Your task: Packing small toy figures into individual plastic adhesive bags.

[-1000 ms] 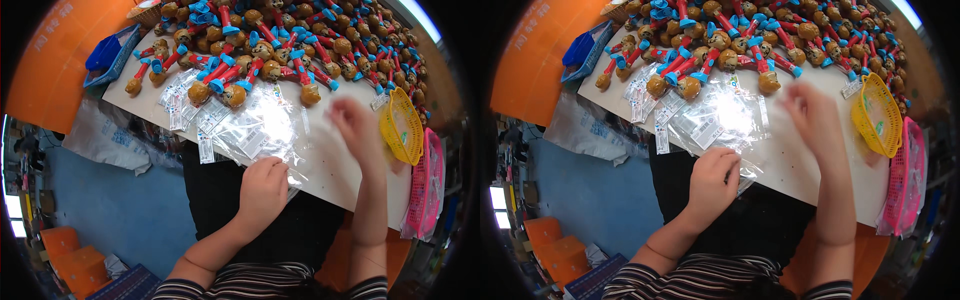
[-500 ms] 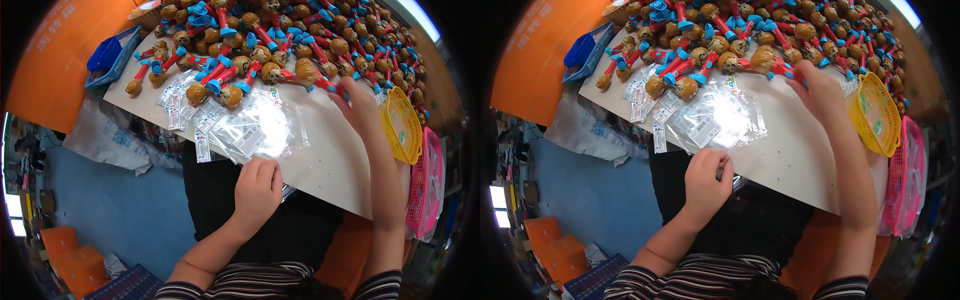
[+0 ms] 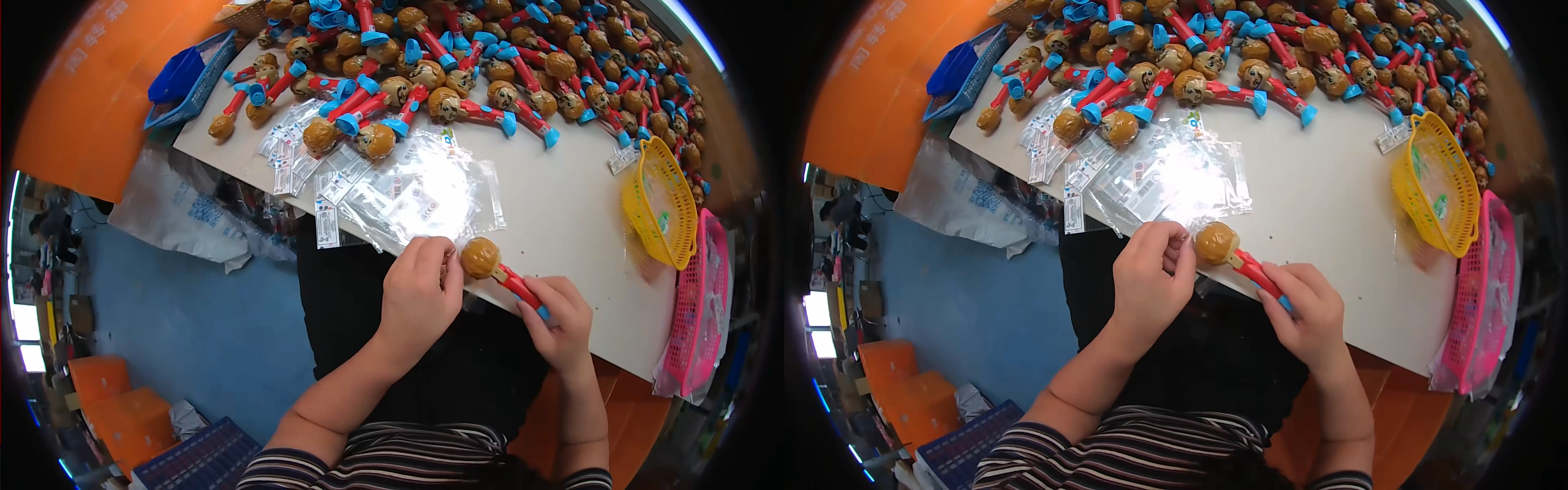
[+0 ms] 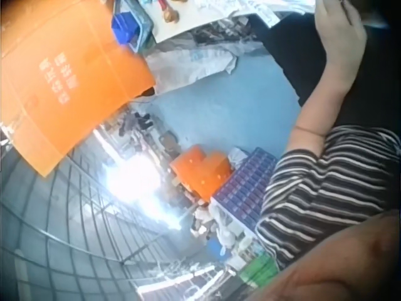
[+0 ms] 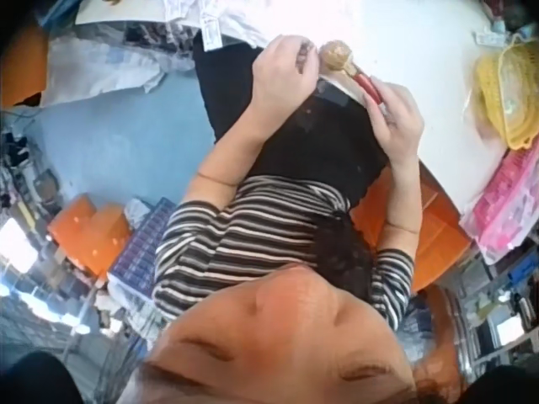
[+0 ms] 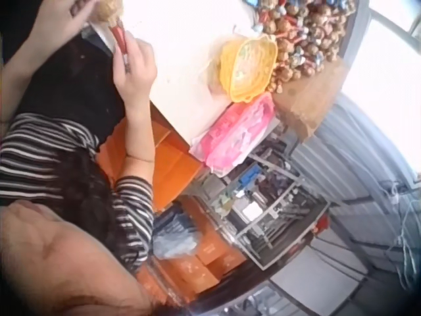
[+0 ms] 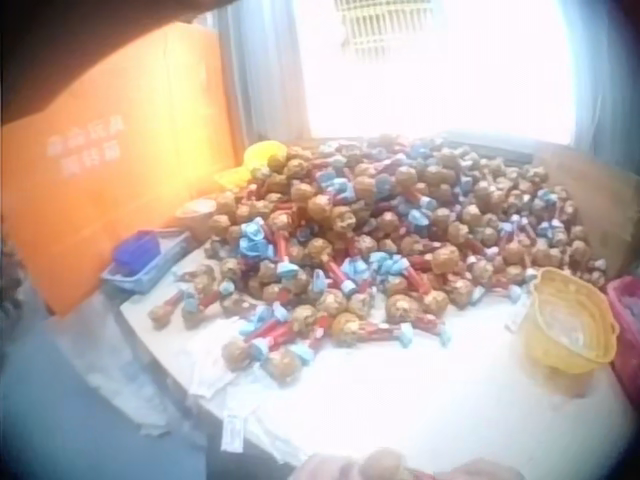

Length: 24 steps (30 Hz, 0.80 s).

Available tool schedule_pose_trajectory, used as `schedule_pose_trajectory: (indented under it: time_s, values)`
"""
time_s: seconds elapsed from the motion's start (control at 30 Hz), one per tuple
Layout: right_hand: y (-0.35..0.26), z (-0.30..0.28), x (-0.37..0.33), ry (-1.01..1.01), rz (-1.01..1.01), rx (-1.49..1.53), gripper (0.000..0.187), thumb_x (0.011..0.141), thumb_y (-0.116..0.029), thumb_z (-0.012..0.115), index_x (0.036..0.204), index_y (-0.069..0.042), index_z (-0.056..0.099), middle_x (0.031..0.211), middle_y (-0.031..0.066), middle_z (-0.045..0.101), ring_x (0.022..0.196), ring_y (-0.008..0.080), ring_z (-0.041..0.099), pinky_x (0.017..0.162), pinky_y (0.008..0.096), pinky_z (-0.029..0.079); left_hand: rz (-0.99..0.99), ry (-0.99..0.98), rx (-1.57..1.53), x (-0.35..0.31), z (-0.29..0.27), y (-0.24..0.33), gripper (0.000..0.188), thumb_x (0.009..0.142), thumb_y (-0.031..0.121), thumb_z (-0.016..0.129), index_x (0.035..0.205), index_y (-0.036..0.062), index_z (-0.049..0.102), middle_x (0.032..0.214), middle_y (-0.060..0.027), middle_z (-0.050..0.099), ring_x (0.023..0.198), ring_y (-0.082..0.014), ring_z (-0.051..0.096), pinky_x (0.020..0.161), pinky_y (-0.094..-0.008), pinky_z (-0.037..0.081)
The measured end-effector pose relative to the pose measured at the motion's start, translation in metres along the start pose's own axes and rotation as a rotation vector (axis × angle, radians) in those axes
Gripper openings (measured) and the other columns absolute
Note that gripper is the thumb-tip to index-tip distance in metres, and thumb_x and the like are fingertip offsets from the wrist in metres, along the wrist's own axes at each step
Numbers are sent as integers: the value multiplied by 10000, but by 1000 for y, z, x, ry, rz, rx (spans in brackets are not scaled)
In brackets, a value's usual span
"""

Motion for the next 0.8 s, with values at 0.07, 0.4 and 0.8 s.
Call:
schedule_pose_trajectory:
  time_s: [0.07, 0.4, 0.8]
  values:
    - [-2, -1, -6, 36, -46, 7, 329, 737, 42, 710, 1058, 28, 643, 889, 151, 638, 752, 235, 621, 679, 287, 490, -27, -8, -39, 1, -1, 2, 104, 815, -27, 656, 882, -11, 577, 773, -86, 581, 592, -144, 602, 538, -241, 492]
    - [-2, 8, -20, 98, -80, -65, 360, 732, 57, 725, 1082, 27, 649, 885, 149, 643, 727, 249, 631, 622, 293, 511, -53, -28, -71, 1, -2, 5, 81, 831, 0, 650, 874, -8, 582, 775, -91, 586, 593, -151, 603, 546, -242, 493]
    - [-9, 19, -20, 170, 84, 33, 346, 748, 68, 704, 1087, 38, 639, 871, 152, 625, 740, 264, 621, 668, 313, 511, 196, -76, 61, 6, -6, 31, 129, 776, -40, 642, 882, 1, 581, 816, -118, 579, 678, -259, 606, 603, -322, 496]
Point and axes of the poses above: each hand's wrist, its own x-axis towards the middle knuckle, its own z-axis out of the palm, y = z × x, the point moved 4 cm from there along x, towards the middle knuckle
